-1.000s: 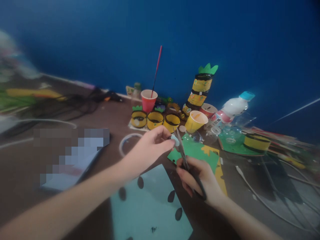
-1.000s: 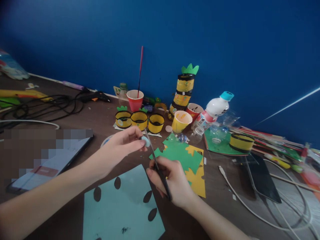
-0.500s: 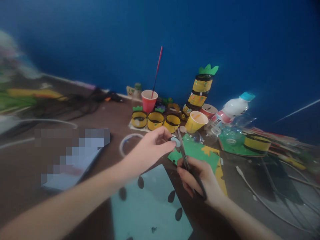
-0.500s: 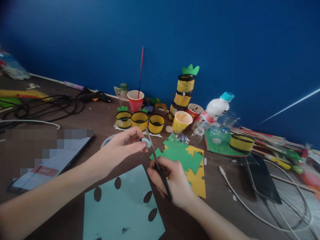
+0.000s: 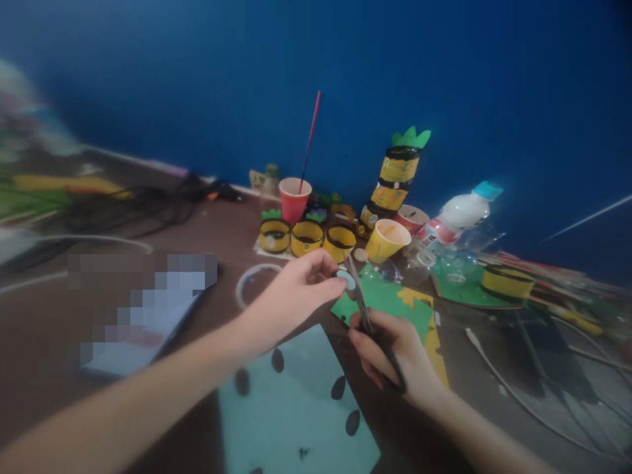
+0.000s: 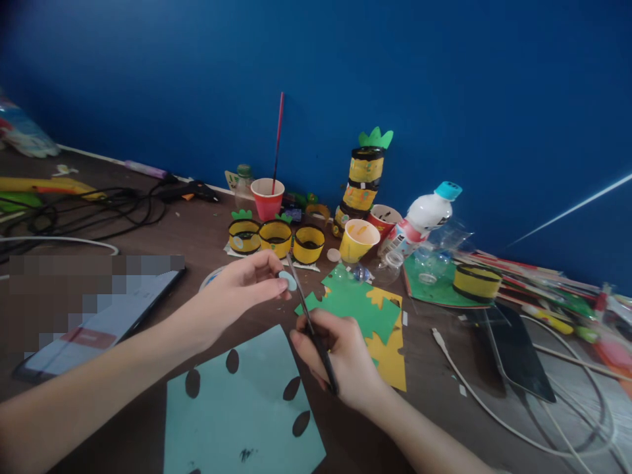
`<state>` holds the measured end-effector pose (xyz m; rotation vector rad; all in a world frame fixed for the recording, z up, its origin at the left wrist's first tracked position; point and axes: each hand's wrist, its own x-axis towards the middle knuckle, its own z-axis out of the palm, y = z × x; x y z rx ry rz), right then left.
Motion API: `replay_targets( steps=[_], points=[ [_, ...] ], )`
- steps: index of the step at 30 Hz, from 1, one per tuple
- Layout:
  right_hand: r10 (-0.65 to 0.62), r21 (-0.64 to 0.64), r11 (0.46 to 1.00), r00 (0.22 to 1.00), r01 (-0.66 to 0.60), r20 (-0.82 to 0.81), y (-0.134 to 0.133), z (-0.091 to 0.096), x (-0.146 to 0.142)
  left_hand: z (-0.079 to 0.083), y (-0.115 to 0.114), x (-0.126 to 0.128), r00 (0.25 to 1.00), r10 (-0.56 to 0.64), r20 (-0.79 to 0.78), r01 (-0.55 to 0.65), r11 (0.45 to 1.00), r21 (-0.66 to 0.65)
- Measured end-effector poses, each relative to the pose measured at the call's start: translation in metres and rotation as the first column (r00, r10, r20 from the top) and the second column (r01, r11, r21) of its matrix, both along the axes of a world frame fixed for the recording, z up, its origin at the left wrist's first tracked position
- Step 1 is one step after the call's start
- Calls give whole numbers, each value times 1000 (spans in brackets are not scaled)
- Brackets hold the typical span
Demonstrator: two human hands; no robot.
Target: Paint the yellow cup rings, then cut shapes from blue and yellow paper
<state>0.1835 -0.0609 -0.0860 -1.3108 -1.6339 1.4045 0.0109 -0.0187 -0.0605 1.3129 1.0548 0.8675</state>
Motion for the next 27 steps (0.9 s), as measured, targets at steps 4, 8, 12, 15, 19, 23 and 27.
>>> replay_targets(
  steps=[4,8,12,15,19,23,27],
  points=[
    [9,-18,1000,999,-9,-37,0,-1,1,0,1,-1,1000,-15,-9,15,1000,-15],
    [16,-30,999,998,-17,-53,0,-4,3,0,1,-1,1000,-16,-14,16,1000,-6],
    [19,-29,999,999,-21,-48,0,-4,3,0,1,-1,999,-24,-25,24,1000,3],
    [19,-22,1000,999,-19,-43,0,-3,2,0,1,-1,1000,-15,-20,15,1000,0],
    [17,-30,999,999,-18,-35,0,-2,2,1,2,0,1000,14,-12,-14,1000,11],
    [16,-39,999,999,-18,-33,1,-2,2,1,2,0,999,27,-47,-26,999,23],
    [13,-39,999,1000,-15,-27,1,-1,2,3,2,0,996,22,-84,-19,999,39]
  ],
)
